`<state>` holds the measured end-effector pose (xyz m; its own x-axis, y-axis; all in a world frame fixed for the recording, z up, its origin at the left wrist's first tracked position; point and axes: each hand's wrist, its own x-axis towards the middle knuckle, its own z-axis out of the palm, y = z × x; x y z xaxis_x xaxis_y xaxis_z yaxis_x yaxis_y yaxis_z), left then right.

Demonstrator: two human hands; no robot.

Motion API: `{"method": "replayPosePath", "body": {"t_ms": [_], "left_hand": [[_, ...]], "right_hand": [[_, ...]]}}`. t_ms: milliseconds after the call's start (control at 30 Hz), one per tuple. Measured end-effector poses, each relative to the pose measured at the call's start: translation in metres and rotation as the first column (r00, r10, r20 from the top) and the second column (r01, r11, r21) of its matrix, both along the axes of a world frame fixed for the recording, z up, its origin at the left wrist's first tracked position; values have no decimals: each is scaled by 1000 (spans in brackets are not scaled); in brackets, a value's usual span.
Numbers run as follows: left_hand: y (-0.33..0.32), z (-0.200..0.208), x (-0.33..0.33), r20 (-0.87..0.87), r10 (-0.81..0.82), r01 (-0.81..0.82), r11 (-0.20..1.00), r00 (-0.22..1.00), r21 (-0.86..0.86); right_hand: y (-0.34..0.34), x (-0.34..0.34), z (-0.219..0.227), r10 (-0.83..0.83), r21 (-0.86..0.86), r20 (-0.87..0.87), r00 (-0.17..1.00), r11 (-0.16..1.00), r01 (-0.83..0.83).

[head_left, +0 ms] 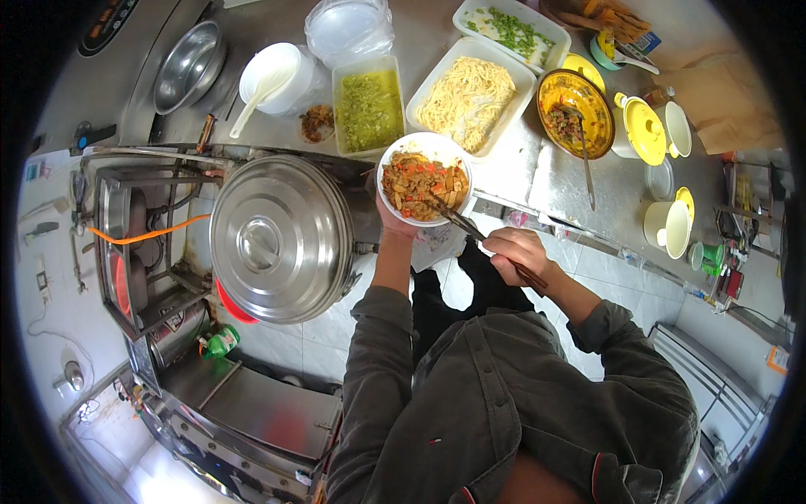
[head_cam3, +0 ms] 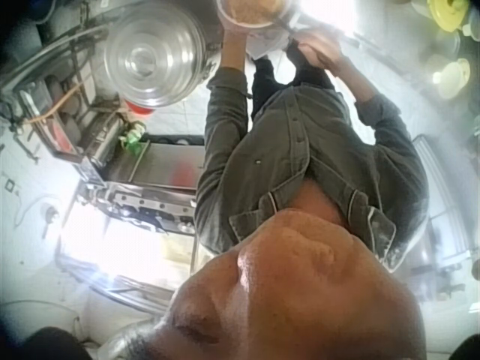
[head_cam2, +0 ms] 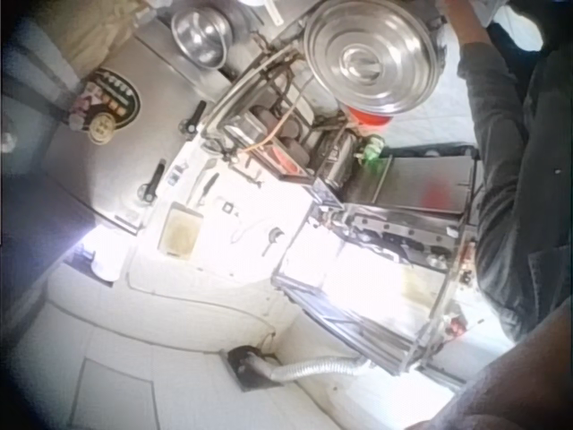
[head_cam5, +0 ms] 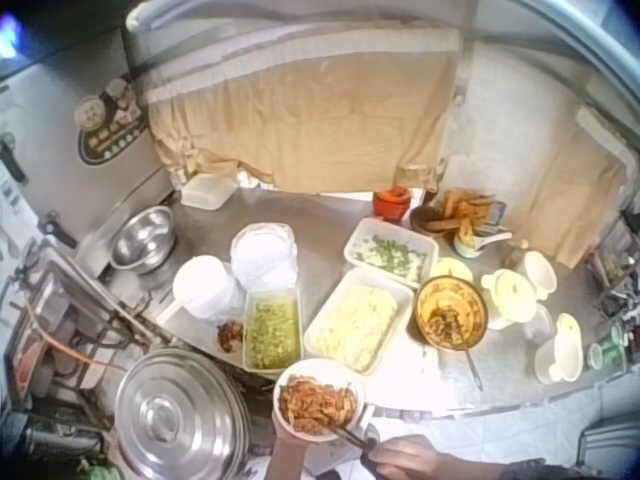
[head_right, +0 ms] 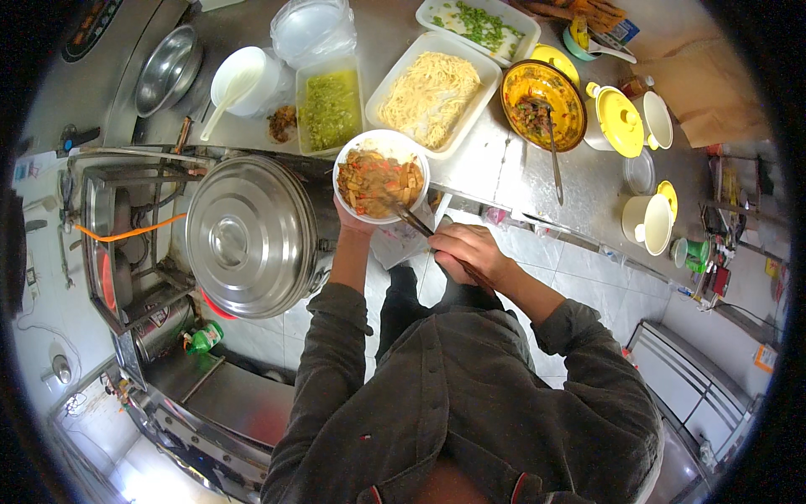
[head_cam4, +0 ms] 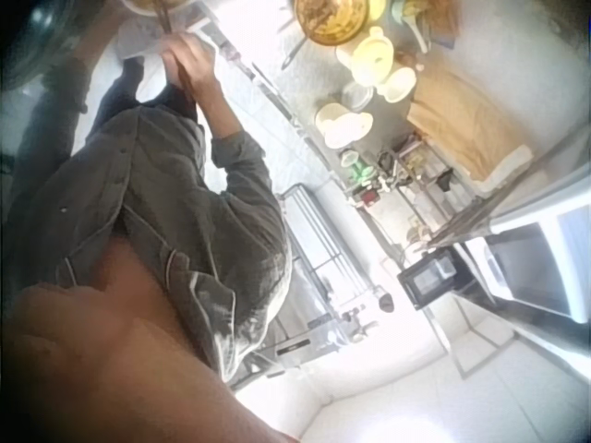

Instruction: The person assembles a noodle bowl by adding noodles, sauce, and toppings from various containers using chopsticks and a ladle. The person places the finished bowl on the counter.

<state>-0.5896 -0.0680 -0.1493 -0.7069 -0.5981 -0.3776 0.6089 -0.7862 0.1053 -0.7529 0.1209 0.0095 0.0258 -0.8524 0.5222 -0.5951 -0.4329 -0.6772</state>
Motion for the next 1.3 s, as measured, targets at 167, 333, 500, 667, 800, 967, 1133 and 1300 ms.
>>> {"method": "replayPosePath", "body": {"t_ms": [167,333,500,667,800,967,1133,1300], "left_hand": [[1,7,3,-73,-5,3,999,997,-37],[2,-6,11,-13,28,-28,999,1000,-25],[13,-20,25,42,51,-53,997,998,54],[21,-14,34,103,91,-97,994,990,57],[20,-6,31,90,108,-113,992,990,48],[10,-4,29,145,124,-132,990,982,49],[4,2,19,71,115,-120,989,991,82],[1,10,1,60,145,-145,989,988,-8]], "right_hand": [[5,-3,7,-29,-29,132,991,999,33],[-22,-28,-8,-321,190,596,736,947,259],[-94,-81,-63,-633,489,726,267,749,447],[-154,-81,-111,-617,547,786,33,719,428],[-175,-60,-127,-585,514,811,-22,694,504],[-190,-70,-132,-640,534,768,-43,602,594],[-194,-92,-128,-547,523,824,-150,631,573],[-176,-101,-120,-486,511,849,-208,651,562]]}}
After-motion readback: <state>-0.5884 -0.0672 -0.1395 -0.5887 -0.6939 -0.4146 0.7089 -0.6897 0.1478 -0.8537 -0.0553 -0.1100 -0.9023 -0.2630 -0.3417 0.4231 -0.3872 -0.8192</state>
